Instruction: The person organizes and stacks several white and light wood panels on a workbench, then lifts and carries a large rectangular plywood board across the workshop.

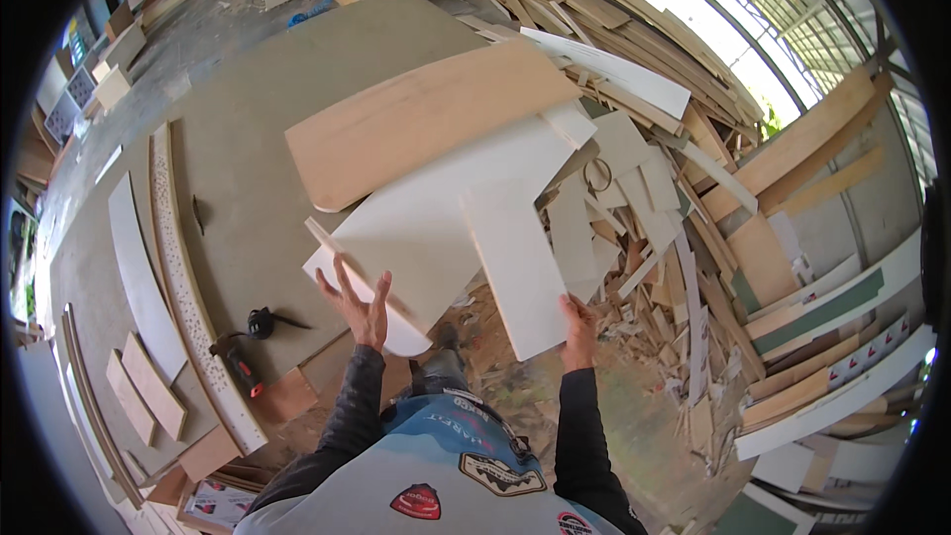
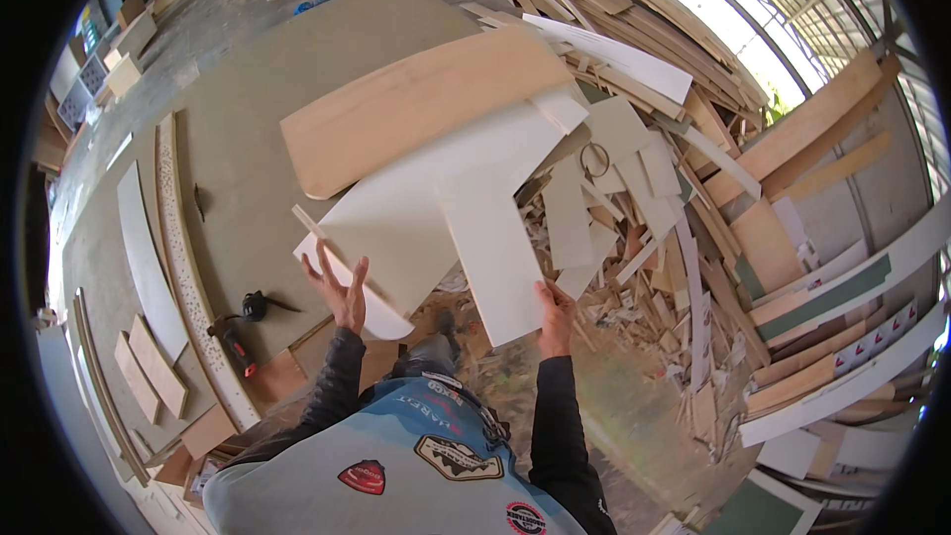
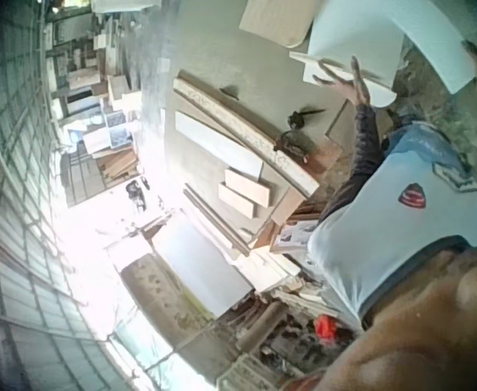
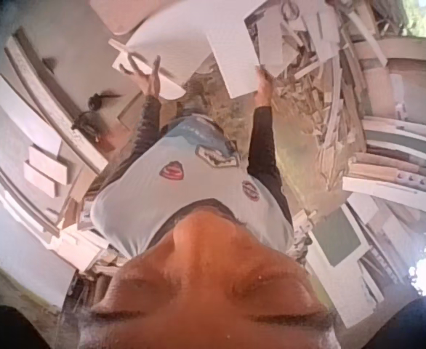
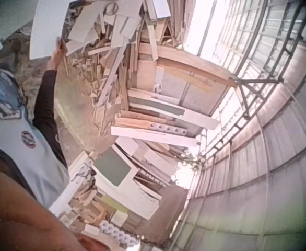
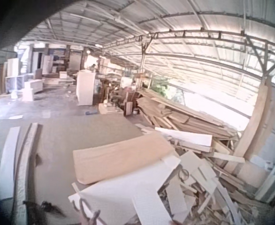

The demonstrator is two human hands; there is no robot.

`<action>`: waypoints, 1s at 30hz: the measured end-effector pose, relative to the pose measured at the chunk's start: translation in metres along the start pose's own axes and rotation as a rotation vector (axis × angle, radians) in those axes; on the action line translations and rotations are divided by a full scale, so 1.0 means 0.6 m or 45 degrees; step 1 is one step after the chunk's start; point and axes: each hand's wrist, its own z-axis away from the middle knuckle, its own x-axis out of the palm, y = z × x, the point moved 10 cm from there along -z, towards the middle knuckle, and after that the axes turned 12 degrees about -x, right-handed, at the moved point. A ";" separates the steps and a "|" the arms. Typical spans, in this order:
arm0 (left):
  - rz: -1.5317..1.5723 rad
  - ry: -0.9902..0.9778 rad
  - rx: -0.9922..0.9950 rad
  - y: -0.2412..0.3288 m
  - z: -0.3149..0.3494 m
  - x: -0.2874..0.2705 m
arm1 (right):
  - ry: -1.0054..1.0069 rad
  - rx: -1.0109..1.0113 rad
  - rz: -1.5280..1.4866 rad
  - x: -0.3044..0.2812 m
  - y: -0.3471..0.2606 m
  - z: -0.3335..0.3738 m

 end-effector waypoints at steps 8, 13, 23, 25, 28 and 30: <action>-0.466 0.020 -0.204 0.021 -0.003 0.111 | -0.175 0.151 0.287 0.015 0.097 -0.230; -0.757 -0.003 -0.395 -0.060 0.004 0.202 | -0.318 0.107 0.410 0.040 0.135 -0.349; -0.345 0.518 -0.502 -0.078 -0.060 0.168 | -0.803 -0.874 1.256 0.211 0.043 -0.463; 0.114 0.532 -0.674 -0.109 -0.096 0.161 | -0.665 -0.408 0.890 0.229 0.078 -0.534; 1.247 0.227 -0.957 -0.214 -0.165 0.235 | -0.660 0.563 -0.146 0.349 0.250 -0.598; 1.454 0.171 -1.004 -0.182 -0.175 0.316 | -0.583 0.785 -0.354 0.416 0.284 -0.613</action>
